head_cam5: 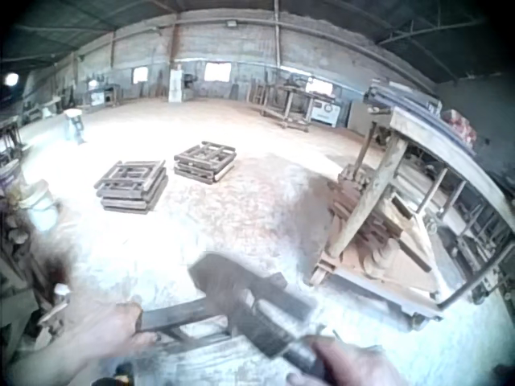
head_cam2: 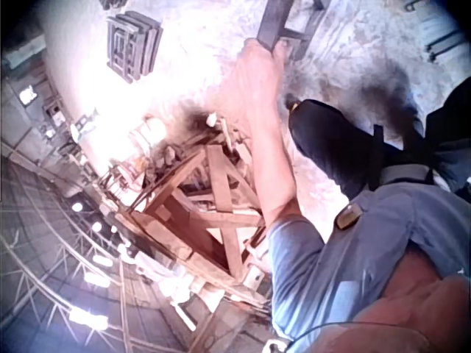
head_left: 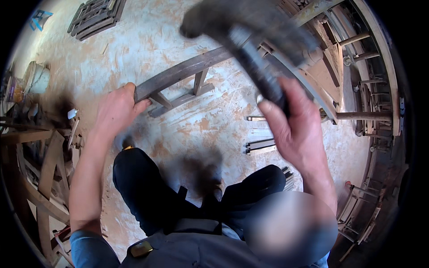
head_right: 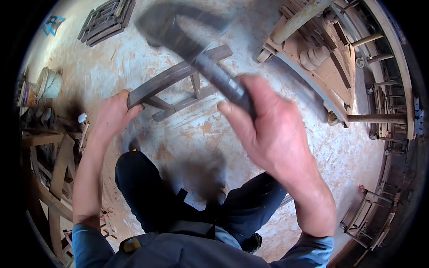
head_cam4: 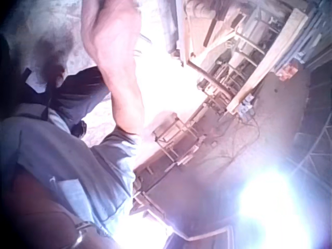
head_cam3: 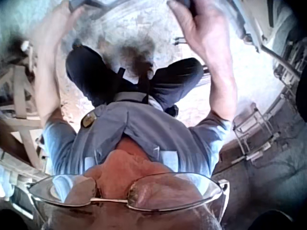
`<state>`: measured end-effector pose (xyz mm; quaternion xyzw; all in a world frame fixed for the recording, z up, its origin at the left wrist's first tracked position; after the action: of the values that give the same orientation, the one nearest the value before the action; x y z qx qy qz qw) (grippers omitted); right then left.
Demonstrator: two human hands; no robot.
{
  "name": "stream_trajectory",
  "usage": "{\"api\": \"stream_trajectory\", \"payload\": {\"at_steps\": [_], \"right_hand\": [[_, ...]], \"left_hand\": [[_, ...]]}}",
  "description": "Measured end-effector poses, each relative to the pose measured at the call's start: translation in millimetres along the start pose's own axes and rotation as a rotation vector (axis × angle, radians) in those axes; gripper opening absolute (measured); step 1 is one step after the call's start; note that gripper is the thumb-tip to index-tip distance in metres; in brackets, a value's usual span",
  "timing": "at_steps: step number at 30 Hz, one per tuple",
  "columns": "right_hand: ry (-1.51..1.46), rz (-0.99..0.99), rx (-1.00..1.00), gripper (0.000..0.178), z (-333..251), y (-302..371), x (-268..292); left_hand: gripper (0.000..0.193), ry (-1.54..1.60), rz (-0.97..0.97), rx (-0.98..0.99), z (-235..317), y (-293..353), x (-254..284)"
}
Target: The person assembles small wooden frames by joining pieces with a hammer and nails, then measures the finished frame with a tape measure and stacks it with others. The person also applies glue to wooden pieces before joining them.
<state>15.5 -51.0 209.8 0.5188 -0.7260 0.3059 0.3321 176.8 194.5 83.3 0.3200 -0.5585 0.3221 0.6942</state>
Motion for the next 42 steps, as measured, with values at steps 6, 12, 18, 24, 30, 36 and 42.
{"api": "stream_trajectory", "payload": {"at_steps": [6,12,18,24,30,36,42], "right_hand": [[0.261,-0.273,-0.116,0.035,47.6,-18.2,-47.8],[0.090,-0.117,-0.122,0.033,11.8,-21.1,-21.5],[0.253,-0.206,-0.109,0.039,59.9,-22.0,-52.8],[0.111,-0.083,-0.156,0.037,20.3,-26.3,-21.3],[0.285,-0.152,-0.137,0.040,70.3,-25.8,-46.9],[0.062,-0.040,-0.178,0.037,33.9,-26.0,-23.5],[0.300,-0.137,-0.132,0.042,67.1,-31.8,-42.9]], "left_hand": [[0.040,-0.001,-0.035,0.009,13.8,-1.2,4.6],[0.041,-0.026,-0.005,0.013,1.0,4.3,-3.2],[0.040,-0.050,-0.037,0.034,9.9,0.0,-7.5],[0.041,-0.049,-0.036,0.053,3.7,3.1,-6.8],[0.042,-0.059,-0.104,0.083,15.9,-5.8,-8.5],[0.042,-0.076,-0.088,0.087,6.0,-0.5,-9.2],[0.044,-0.054,-0.109,0.067,17.6,-6.1,-13.9]]}}
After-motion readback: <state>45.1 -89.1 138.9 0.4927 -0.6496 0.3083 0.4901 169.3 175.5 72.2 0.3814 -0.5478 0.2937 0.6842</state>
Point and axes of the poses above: each hand's wrist, its own y-axis away from the middle knuckle, its own x-axis out of the back of the hand, z = x × y, the point moved 7 cm from there along -y, towards the middle knuckle, and after that the axes turned 2 degrees about z, right-handed, at the moved point
